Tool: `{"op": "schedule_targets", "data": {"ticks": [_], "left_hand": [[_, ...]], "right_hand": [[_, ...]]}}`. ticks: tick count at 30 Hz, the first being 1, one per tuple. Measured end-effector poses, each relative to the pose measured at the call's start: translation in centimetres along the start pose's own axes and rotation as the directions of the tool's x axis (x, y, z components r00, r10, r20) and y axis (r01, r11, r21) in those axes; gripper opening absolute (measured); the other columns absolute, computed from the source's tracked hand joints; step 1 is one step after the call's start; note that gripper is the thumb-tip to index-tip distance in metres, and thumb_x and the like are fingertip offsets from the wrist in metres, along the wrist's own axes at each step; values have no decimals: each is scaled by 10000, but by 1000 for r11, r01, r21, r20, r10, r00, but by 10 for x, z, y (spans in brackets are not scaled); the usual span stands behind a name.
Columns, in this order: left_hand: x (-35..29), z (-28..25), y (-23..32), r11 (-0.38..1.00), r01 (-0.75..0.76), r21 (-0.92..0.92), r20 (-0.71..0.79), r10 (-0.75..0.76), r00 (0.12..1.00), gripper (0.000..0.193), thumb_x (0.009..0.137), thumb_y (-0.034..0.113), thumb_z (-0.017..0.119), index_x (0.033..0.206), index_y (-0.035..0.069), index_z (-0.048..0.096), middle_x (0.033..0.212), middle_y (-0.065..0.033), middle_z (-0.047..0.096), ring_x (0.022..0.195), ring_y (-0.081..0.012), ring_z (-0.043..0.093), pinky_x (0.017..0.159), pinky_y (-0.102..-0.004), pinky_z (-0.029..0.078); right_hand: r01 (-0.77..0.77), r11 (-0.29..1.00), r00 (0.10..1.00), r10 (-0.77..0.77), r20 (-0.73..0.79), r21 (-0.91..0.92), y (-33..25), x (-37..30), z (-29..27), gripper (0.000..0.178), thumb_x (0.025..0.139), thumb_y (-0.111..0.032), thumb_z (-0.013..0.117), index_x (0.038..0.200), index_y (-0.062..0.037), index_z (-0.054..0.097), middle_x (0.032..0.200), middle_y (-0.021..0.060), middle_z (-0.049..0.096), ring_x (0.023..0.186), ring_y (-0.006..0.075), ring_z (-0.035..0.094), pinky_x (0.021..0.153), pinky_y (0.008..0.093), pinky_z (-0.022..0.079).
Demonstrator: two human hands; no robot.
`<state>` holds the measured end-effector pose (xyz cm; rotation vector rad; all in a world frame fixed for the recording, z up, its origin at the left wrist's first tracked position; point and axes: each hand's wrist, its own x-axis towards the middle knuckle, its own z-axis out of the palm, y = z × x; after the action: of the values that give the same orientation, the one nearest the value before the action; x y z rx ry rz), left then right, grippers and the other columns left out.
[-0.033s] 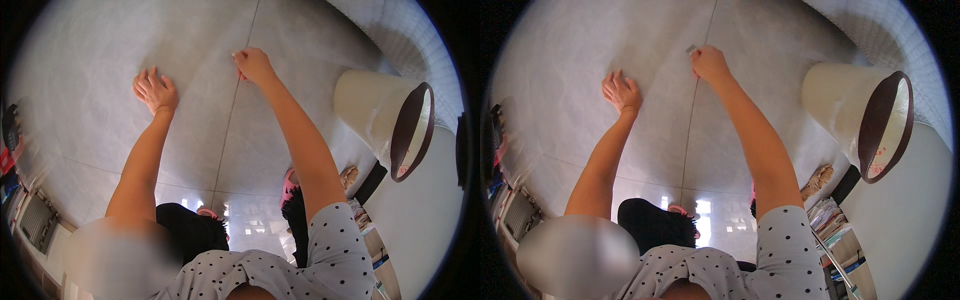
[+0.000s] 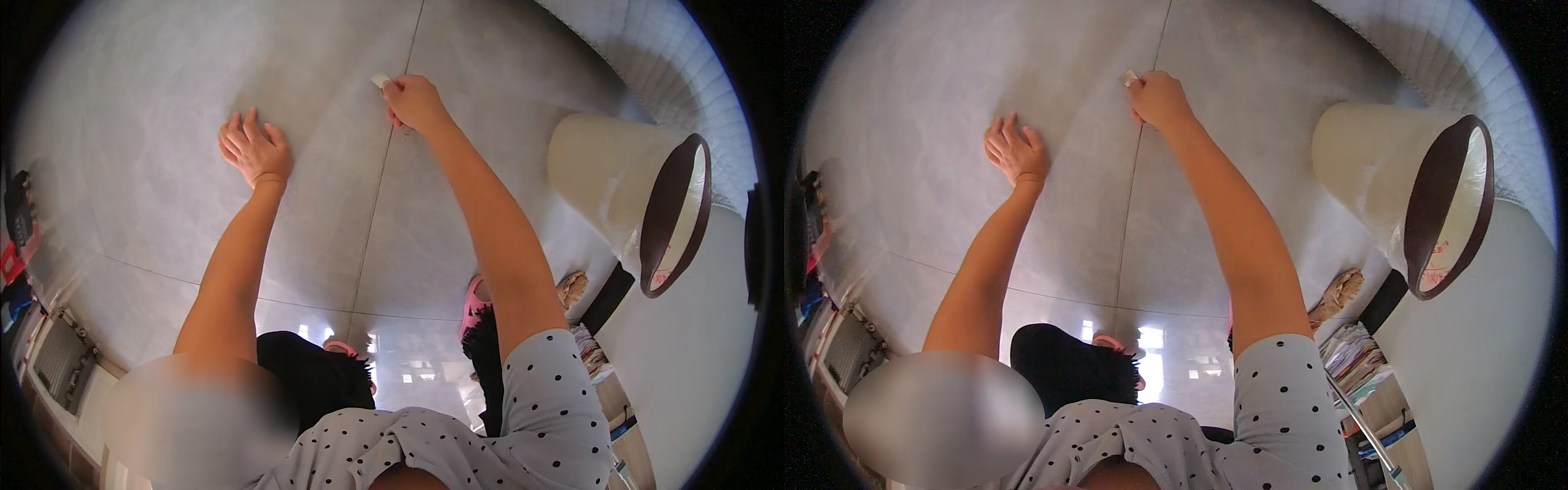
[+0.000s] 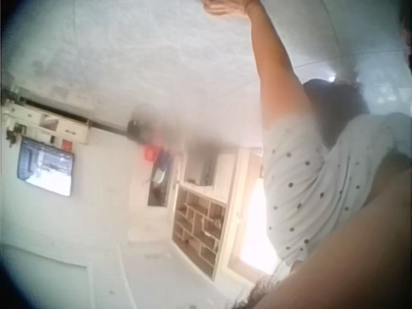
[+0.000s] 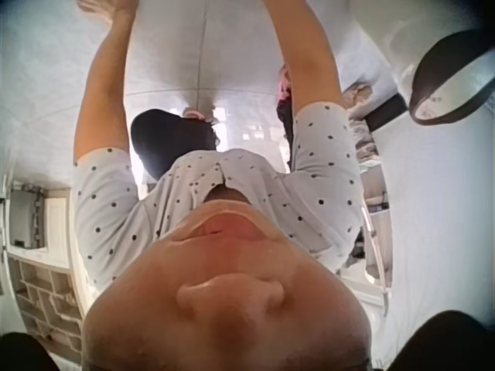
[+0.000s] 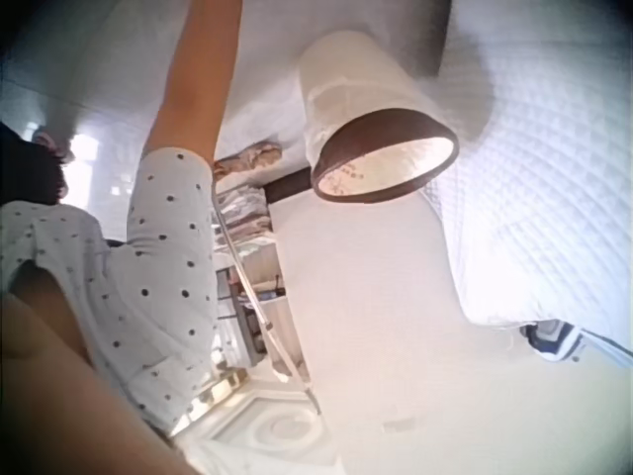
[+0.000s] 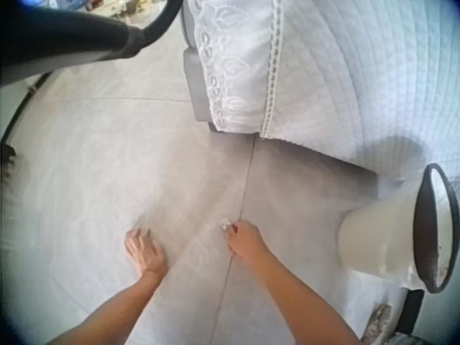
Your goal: The person picks up a small piece of debris from the tiled floor and discards it into a nearby bucket. They then use a mop to clean the floor, moving around furniture and spraying a pink liquid from a bottle onto the mop head to aid in cleaning. The person continues mopping the area systematically.
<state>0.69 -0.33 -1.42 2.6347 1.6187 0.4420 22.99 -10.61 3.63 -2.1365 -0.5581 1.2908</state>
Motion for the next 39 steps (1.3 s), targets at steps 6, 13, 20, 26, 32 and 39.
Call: {"op": "schedule_targets", "data": {"ticks": [6, 13, 20, 26, 32, 39], "left_hand": [[-2, -3, -8, 1000, 1, 6, 39, -1, 999, 358, 811, 211, 453, 1146, 86, 437, 1204, -88, 317, 1193, -268, 242, 1026, -467, 137], [-1, 0, -5, 1000, 2, 1, -9, -2, 1000, 362, 805, 224, 453, 1149, 111, 460, 1221, -84, 360, 1193, -256, 260, 1013, -427, 151], [-1, -1, -3, 1000, 3, 2, 3, -3, 1000, 355, 807, 223, 454, 1144, 113, 463, 1223, -84, 355, 1190, -258, 261, 1010, -425, 158], [-1, -3, -6, 1000, 15, -3, 2, -15, 1000, 351, 802, 221, 455, 1138, 121, 463, 1222, -83, 350, 1193, -256, 257, 1015, -424, 158], [0, -3, -2, 1000, -1, 1, 27, 1, 1000, 355, 803, 202, 456, 1142, 97, 442, 1207, -85, 323, 1192, -267, 248, 1017, -461, 158], [-1, -1, -6, 1000, -1, 1, -11, 1, 1000, 362, 805, 221, 452, 1150, 115, 454, 1222, -77, 360, 1194, -254, 259, 1013, -427, 157]], "right_hand": [[-247, 966, 968, 242, 64, 77, 16, -43, -3, 347, 841, -244, 415, 594, -23, 518, 487, 67, 538, 443, 171, 520, 509, 323, 436], [-74, 989, 995, 82, -55, 128, 19, -30, 7, 288, 845, -220, 449, 675, 2, 517, 486, 70, 523, 416, 151, 505, 436, 289, 412], [13, 982, 975, 28, -218, 186, 5, -3, -10, 293, 857, -204, 427, 655, 3, 477, 514, 83, 531, 403, 147, 501, 412, 294, 405], [-76, 960, 975, 127, -179, 271, 19, -33, 5, 287, 858, -172, 414, 640, 9, 457, 493, 88, 512, 397, 173, 510, 417, 307, 413], [-27, 977, 962, 83, -261, 209, 3, 2, -18, 266, 862, -223, 444, 715, -9, 506, 541, 65, 552, 426, 120, 503, 391, 263, 387], [-30, 997, 990, 38, -136, 66, 27, -27, 5, 292, 863, -205, 402, 695, 17, 493, 493, 95, 525, 430, 185, 536, 472, 304, 441]]}}
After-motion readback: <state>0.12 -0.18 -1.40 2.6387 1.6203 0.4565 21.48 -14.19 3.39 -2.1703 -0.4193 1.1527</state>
